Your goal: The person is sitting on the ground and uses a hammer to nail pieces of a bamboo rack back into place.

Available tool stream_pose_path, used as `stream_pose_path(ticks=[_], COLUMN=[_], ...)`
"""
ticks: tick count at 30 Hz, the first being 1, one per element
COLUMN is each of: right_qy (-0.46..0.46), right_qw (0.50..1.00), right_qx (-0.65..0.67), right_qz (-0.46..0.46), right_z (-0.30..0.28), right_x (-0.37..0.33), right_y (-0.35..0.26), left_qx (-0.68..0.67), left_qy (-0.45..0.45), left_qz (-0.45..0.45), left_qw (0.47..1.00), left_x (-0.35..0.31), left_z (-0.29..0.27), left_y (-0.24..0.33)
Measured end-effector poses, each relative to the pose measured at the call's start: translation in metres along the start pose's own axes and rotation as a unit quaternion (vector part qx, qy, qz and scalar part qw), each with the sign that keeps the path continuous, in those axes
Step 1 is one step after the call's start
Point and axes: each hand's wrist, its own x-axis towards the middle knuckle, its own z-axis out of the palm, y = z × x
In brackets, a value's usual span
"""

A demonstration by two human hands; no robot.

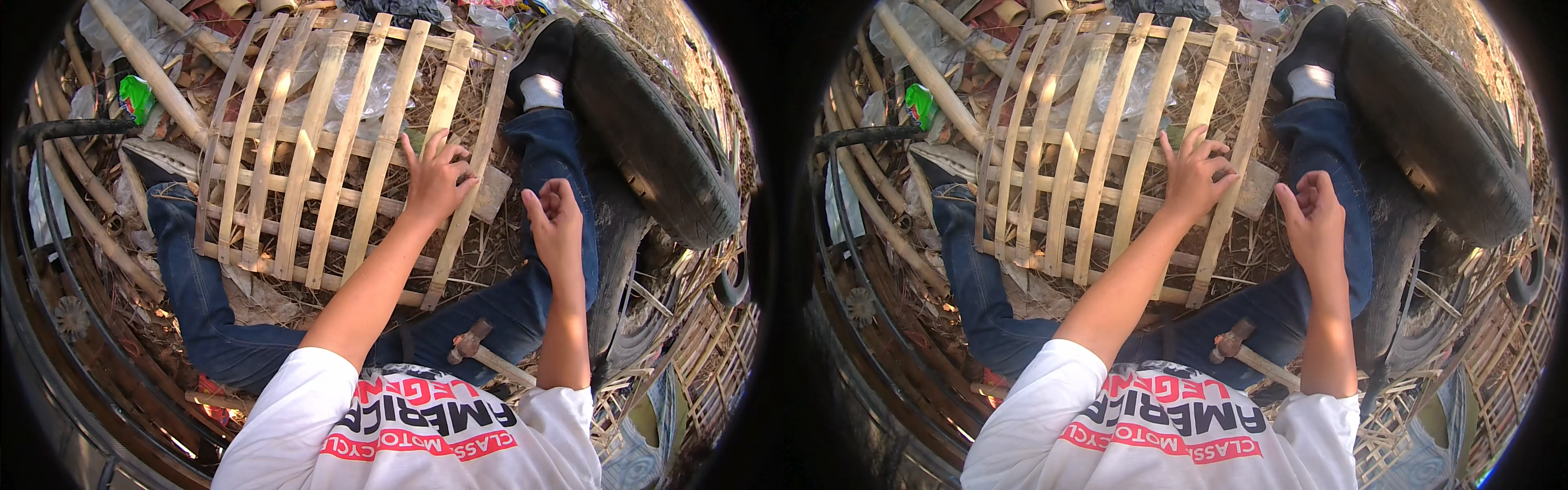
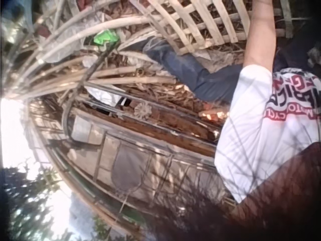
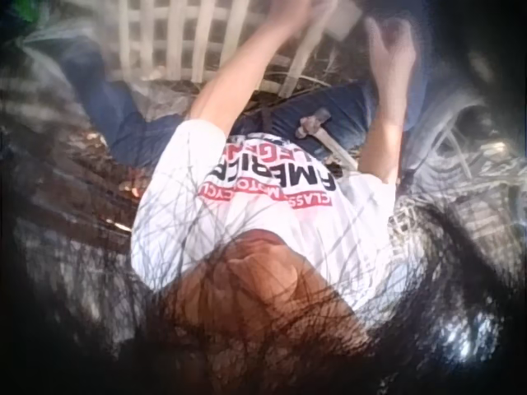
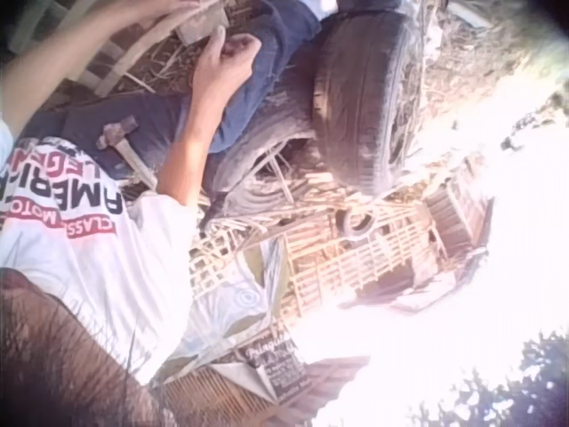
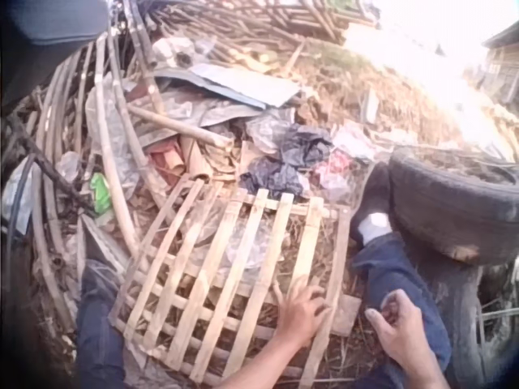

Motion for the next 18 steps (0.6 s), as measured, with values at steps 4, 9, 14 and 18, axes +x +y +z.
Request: stream_pose_path(ticks=[4, 9, 14, 18], right_qy=[-0.14, -0.216, -0.194, -0.219], right_qw=[0.971, 0.919, 0.936, 0.95], right_qx=[-0.183, -0.305, -0.289, -0.225], right_qz=[-0.059, -0.127, -0.053, 0.003], right_z=[-0.062, -0.073, -0.068, -0.066], right_x=[-0.122, -0.218, -0.254, -0.246], right_y=[0.014, 0.033, 0.071, 0.049], left_qx=[-0.02, -0.01, -0.003, -0.009], left_qy=[0.012, -0.006, -0.003, -0.001], left_qz=[0.011, -0.003, -0.006, -0.005], left_qw=[1.0, 1.0, 1.0, 1.0], left_x=[0.001, 0.002, 0.003, 0.001], left_z=[0.001, 0.004, 0.0, 0.002], left_y=[-0.001, 0.003, 0.0, -0.001])
